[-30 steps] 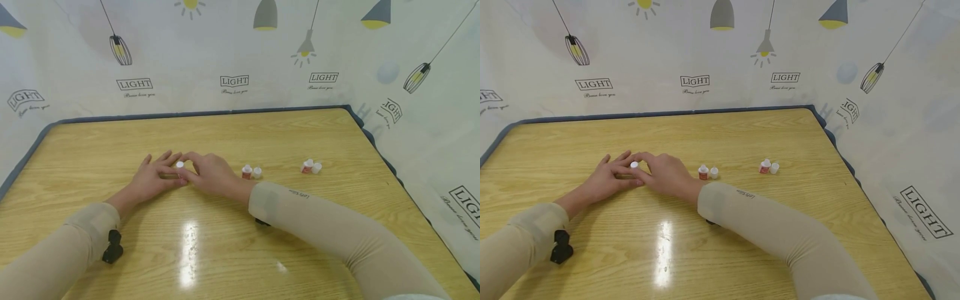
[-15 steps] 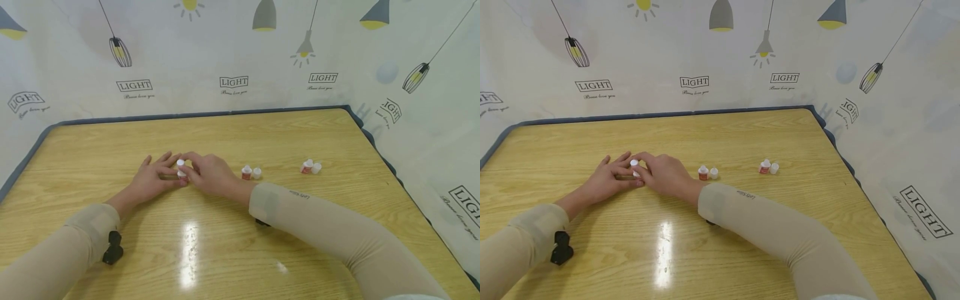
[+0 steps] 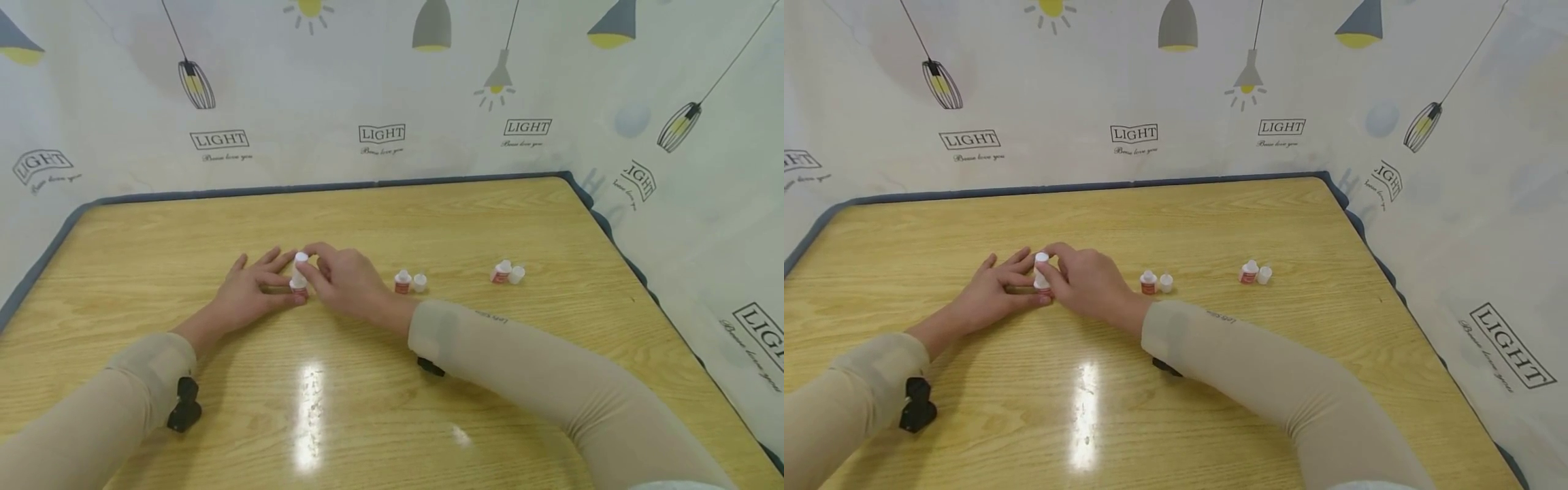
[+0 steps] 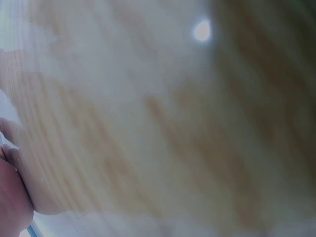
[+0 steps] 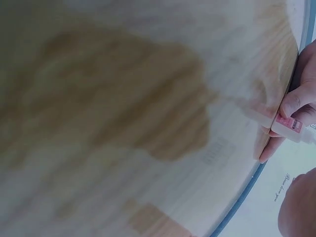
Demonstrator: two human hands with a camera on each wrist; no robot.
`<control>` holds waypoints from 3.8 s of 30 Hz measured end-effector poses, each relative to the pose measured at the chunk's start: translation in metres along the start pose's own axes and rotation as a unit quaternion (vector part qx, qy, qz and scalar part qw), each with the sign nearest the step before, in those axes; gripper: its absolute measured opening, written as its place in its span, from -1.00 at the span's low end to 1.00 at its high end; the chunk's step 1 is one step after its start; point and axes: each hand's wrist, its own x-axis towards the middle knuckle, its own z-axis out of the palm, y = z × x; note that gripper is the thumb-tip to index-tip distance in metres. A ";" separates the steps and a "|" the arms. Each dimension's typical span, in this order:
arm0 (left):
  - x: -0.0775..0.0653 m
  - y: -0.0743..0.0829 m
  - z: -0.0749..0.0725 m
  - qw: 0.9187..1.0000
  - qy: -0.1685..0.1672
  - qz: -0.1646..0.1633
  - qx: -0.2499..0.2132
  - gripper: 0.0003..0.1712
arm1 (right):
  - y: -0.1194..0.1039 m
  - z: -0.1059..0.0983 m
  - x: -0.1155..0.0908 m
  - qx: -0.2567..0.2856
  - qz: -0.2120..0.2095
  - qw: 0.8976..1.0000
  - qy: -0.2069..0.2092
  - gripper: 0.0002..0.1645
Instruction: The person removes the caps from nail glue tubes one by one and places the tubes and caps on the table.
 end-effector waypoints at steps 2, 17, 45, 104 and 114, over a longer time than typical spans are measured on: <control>0.000 0.000 0.000 1.000 0.000 -0.001 0.000 -0.52 | 0.000 0.000 0.000 0.006 -0.001 1.000 0.005 -0.62; 0.000 0.001 -0.001 1.000 -0.002 -0.006 0.002 -0.49 | -0.002 -0.001 0.001 0.002 -0.011 1.000 0.026 -0.65; 0.000 0.000 -0.002 1.000 -0.006 -0.008 -0.005 -0.51 | -0.022 -0.018 -0.006 0.257 0.156 0.953 0.036 -0.87; -0.001 0.002 -0.002 1.000 -0.021 -0.012 0.000 -0.46 | -0.010 0.003 -0.007 0.126 0.329 0.924 -0.148 -0.79; 0.000 0.001 0.000 1.000 -0.024 -0.010 0.014 -0.43 | -0.009 0.003 -0.007 0.139 0.334 0.920 -0.149 -0.73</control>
